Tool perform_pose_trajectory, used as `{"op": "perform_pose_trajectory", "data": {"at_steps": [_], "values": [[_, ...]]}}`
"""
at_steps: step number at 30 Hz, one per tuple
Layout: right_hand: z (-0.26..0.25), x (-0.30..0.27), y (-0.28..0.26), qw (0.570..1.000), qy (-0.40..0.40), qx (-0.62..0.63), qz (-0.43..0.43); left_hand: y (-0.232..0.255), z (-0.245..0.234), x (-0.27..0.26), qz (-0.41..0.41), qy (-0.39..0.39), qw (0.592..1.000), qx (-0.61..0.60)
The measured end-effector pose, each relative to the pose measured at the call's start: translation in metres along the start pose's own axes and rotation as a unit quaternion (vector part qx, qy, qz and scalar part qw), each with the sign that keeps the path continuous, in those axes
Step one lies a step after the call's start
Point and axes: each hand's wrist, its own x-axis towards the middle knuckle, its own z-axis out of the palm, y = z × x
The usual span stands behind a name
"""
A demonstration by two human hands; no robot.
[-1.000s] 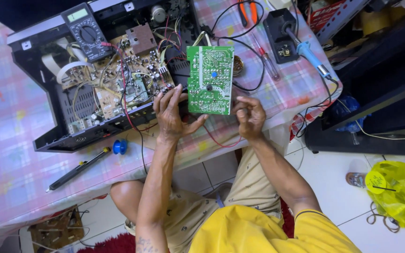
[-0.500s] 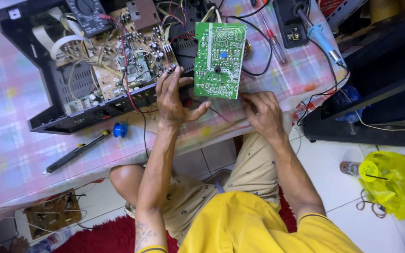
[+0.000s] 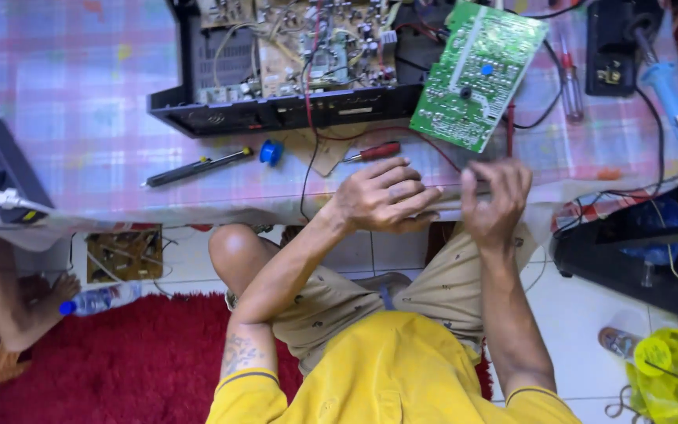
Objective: The person sits on the floor and works on a green circuit board placed on a low table. They use a soldering iron to apply heat to the board, then use a multimeter with probes to test connections. The person also handles a roll of blue tape and a small blue component.
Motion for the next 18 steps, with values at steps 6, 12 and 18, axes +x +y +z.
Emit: {"op": "perform_pose_trajectory", "data": {"at_steps": [6, 12, 18], "values": [[0.032, -0.051, -0.062, 0.985, -0.02, 0.169, -0.012, 0.008, -0.096, -0.064, -0.271, -0.125, 0.954, 0.004], [0.017, 0.019, -0.142, 0.808, -0.466, 0.349, 0.095, 0.061, -0.153, -0.102, -0.701, -0.303, 0.642, 0.075], [0.099, -0.048, -0.137, 0.731, -0.639, 0.227, 0.081, 0.062, -0.114, -0.114, -0.687, -0.364, 0.628, 0.034]]}}
